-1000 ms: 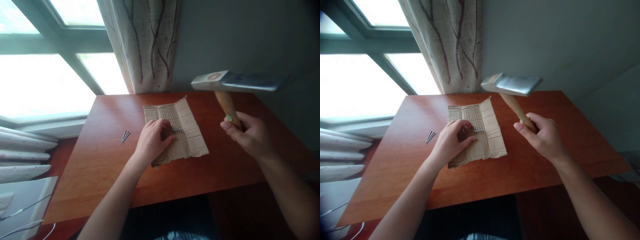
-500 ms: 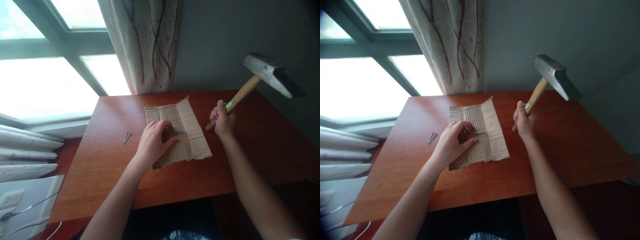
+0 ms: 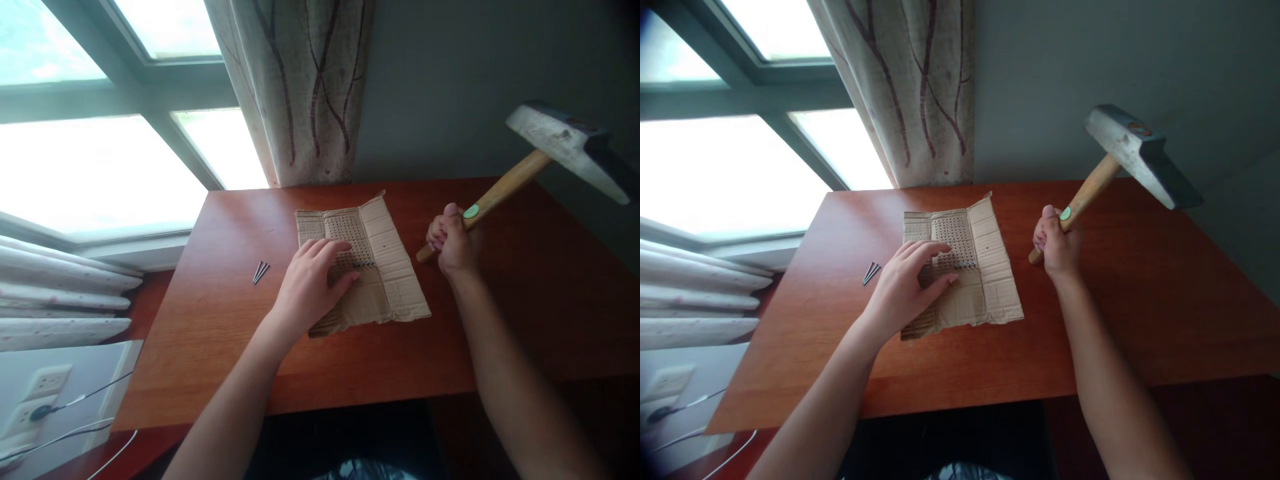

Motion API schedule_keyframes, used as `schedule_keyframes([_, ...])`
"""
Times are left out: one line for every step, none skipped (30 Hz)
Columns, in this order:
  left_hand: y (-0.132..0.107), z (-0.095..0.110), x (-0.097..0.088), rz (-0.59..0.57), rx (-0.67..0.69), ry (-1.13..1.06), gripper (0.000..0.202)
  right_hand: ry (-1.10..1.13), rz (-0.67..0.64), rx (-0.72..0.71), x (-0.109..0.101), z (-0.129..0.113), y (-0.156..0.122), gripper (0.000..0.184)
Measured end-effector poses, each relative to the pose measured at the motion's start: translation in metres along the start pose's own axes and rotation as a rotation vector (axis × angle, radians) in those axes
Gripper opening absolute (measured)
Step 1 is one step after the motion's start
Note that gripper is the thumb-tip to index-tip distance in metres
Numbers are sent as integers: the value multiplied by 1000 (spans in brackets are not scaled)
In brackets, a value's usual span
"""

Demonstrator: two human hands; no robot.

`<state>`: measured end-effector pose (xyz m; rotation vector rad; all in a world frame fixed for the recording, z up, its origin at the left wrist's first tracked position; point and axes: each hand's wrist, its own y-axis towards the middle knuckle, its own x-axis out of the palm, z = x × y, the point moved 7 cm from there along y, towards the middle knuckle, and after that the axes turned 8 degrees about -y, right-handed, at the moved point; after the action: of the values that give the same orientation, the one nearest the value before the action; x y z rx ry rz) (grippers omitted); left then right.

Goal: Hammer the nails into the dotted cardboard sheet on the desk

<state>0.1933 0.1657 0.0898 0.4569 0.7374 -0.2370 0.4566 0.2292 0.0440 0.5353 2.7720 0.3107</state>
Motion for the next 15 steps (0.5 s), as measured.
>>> schedule_keyframes([-1, 2, -7, 35, 18, -17, 23, 15, 6, -3, 0, 0, 0, 65])
schedule_keyframes([-2, 3, -15, 77, 28, -29, 21, 29, 13, -9, -1, -1, 0, 65])
schedule_keyframes([-4, 1, -25, 124, 21, -28, 19, 36, 16, -17, -1, -2, 0, 65])
schedule_keyframes([-7, -4, -36, 169, -9, -8, 19, 35, 15, -23, -1, -2, 0, 65])
schedule_keyframes([-11, -14, -46, 214, -61, 37, 19, 26, 11, -28, -2, -3, 0, 65])
schedule_keyframes([-16, -26, -56, 249, -138, 104, 20, 16, 5, -33, -2, -3, 0, 65])
schedule_keyframes([-21, -42, -64, 246, -229, 184, 22, 8, 1, -37, -2, -3, -1, 64])
schedule_keyframes([-27, -57, -70, 238, -309, 271, 23, 6, -1, -40, -3, -3, -1, 64])
schedule_keyframes([-33, -72, -74, 196, -371, 343, 23, 9, 1, -42, -3, -2, -1, 63])
schedule_keyframes([-38, -86, -75, 145, -420, 405, 23, 12, 5, -41, -4, -2, -1, 63])
schedule_keyframes([-43, -98, -76, 97, -465, 451, 25, 16, 11, -36, -4, -2, -1, 63])
schedule_keyframes([-48, -109, -76, 61, -505, 482, 25, 18, 15, -29, -5, -1, -2, 62])
schedule_keyframes([-52, -117, -76, 32, -542, 498, 25, 20, 19, -20, -5, 0, -2, 62])
schedule_keyframes([-56, -123, -76, 10, -576, 500, 26, 25, 21, -12, -5, 0, -2, 62])
schedule_keyframes([-58, -126, -75, -8, -608, 494, 27, 34, 21, -6, -5, 1, -2, 63])
